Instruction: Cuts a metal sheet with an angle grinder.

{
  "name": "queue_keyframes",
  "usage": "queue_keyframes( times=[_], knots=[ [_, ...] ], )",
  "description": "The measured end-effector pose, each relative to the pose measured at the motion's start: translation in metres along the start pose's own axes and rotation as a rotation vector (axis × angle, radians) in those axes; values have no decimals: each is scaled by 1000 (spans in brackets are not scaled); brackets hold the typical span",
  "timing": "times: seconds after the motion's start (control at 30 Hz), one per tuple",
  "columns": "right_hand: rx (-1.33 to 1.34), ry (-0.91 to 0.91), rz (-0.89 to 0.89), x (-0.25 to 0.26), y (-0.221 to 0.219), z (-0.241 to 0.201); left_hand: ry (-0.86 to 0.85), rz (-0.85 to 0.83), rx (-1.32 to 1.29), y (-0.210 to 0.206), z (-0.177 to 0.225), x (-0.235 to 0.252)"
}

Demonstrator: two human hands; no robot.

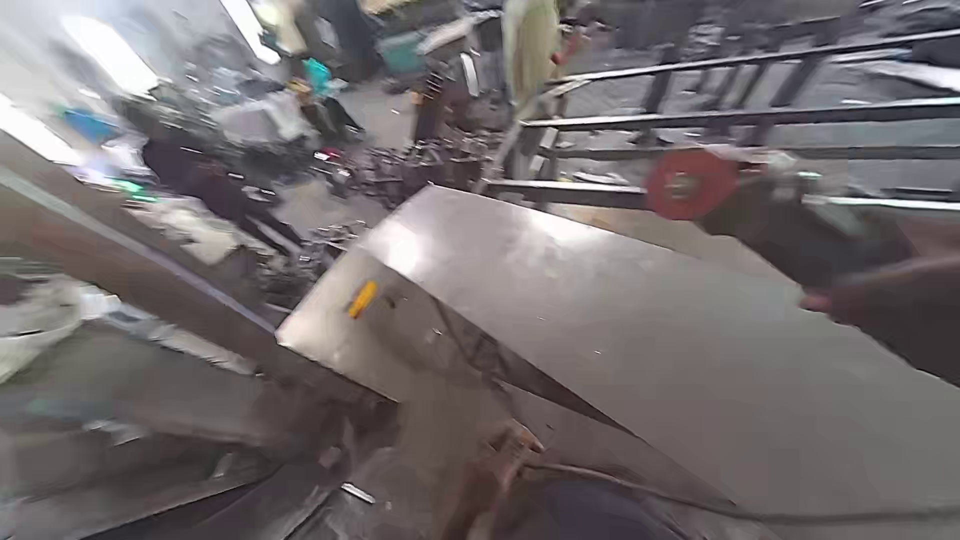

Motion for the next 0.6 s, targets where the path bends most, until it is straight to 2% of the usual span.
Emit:
queue_keyframes(
  times=[0.13, 0.37, 0.47, 0.6],
  knots=[
    [-151, -16, -162, 37, 10, 24, 125, -98, 10, -23, -14, 29],
    [-518, -61, -351, 84, -6, 34, 425, -50, 77, -67, -47, 61],
    [-615, -72, -380, 99, -5, 45, 463, -76, 1, -81, -54, 70],
    [-572, -72, -420, 105, -2, 56, 424, -82, -110, -89, -61, 72]
  ],
)
Point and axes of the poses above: each hand's wrist, its own x-axis towards the middle knuckle, its own y-axis out of the back of the hand, z = x × y, the point moved 3 cm from there along x, towards the middle knuckle, and after that the axes turned 2 degrees about z, right-handed, at the moved point
